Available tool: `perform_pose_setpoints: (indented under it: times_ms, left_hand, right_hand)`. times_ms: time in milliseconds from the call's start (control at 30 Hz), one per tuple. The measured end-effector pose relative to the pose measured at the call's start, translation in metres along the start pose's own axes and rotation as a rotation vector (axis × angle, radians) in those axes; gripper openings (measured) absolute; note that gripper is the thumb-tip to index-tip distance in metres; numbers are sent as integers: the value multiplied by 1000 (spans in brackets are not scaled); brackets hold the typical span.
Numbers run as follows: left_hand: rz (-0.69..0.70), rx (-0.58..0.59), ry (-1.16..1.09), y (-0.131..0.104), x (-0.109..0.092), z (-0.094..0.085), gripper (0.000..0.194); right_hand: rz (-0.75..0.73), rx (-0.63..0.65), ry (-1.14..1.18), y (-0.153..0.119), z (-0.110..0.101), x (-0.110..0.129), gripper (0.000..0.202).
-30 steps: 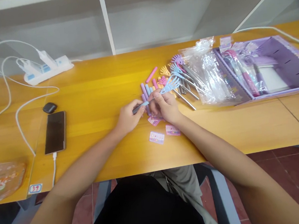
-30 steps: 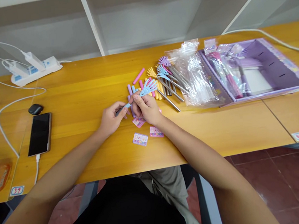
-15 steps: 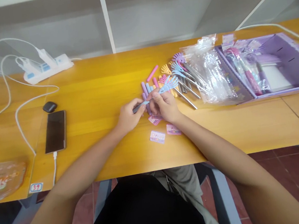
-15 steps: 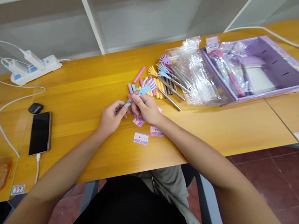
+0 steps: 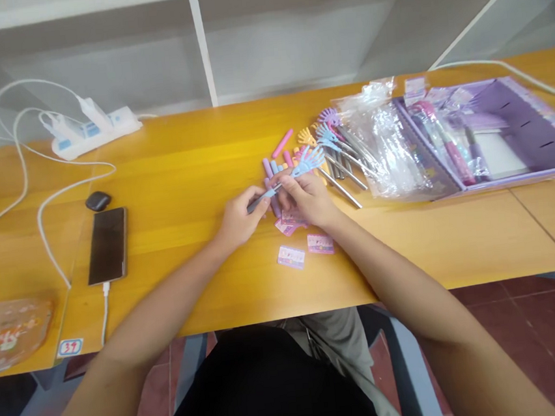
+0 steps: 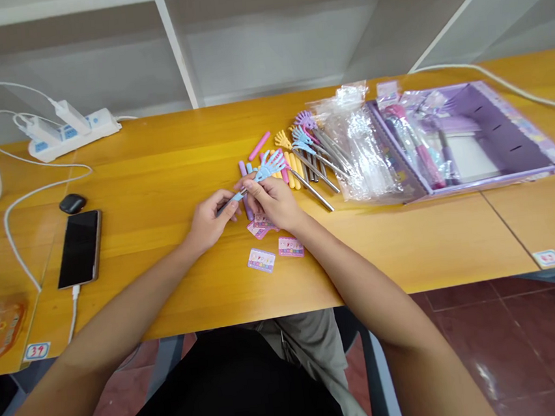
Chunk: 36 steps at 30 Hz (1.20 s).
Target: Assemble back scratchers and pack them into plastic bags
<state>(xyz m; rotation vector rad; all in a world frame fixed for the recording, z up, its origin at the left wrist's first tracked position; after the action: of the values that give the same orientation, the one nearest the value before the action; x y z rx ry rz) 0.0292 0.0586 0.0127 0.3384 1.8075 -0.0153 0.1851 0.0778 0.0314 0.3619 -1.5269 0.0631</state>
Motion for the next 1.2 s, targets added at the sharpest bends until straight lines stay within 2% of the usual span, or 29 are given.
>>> perform_pose_setpoints:
  times_ms: [100,167,233,300,333,400,467,533,600,667,733,867,933,1000,1133,1200]
  left_hand:
    - [17,15,33,0,1,-2,29]
    - [16,4,62,0,1,-4,29]
    - [8,-18,87,-1,0,-6,32]
    - [-3,-31,128,-1,-3,-7,36]
    - [-4,-32,162,-2,-5,-7,37]
    - [6,-23,250,-2,-11,-7,38]
    - [37,7,335,-3,-20,-8,37]
    - [74,89,394,-8,-32,-7,33]
    - [110,194,454,-17,-45,-6,30]
    - [155,255,571,-29,-58,-9,30]
    - [209,256,762,-43,-71,-14,32]
    - [378,147,1128,-65,-97,-35,30]
    - [490,56,1221,-76,-110,-54,30]
    - [574,-20,1277,-87,-119,-81,31]
    - [595,27,1362,-113,-114,-144,36]
    - [598,49,1332,-129,-109,-169,39]
  right_hand:
    - [-19,39,-47,4,-12,3,58]
    - [-86,41,-97,8,-28,10,65]
    - [-223,-54,-232,11,-53,27,77]
    - [-391,-191,-485,10,-76,52,91]
    - [-474,-224,-644,8,-81,64,91]
    - [-637,-187,-961,1,-76,84,72]
    - [-790,-46,-1204,-10,-57,93,47]
    - [-928,97,-1342,-28,-37,97,33]
    - [-1014,162,-1411,-46,-23,99,25]
    - [-1046,154,-1444,-64,-14,102,22]
    - [-1041,112,-1453,-79,-9,107,22]
    - [-998,-5,-1447,-101,-14,115,22]
    - [-966,-94,-1456,-110,-33,119,21]
    - [-925,-193,-1473,-122,-67,123,21]
    - [-770,-289,-1550,-159,-166,125,26]
    - [-721,-344,-1576,-184,-213,128,27]
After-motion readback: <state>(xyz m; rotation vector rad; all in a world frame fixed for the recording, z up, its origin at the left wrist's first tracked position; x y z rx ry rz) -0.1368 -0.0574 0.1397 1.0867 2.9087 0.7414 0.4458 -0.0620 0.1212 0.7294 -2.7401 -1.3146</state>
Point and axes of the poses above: each hand's wrist, its own y-axis towards the middle knuckle, its own z-axis out of the palm, x = y × z, the point moved 7 cm from there along y, towards the middle knuckle, and after that the axes turned 3 degrees about -x, right-handed, at the moved point
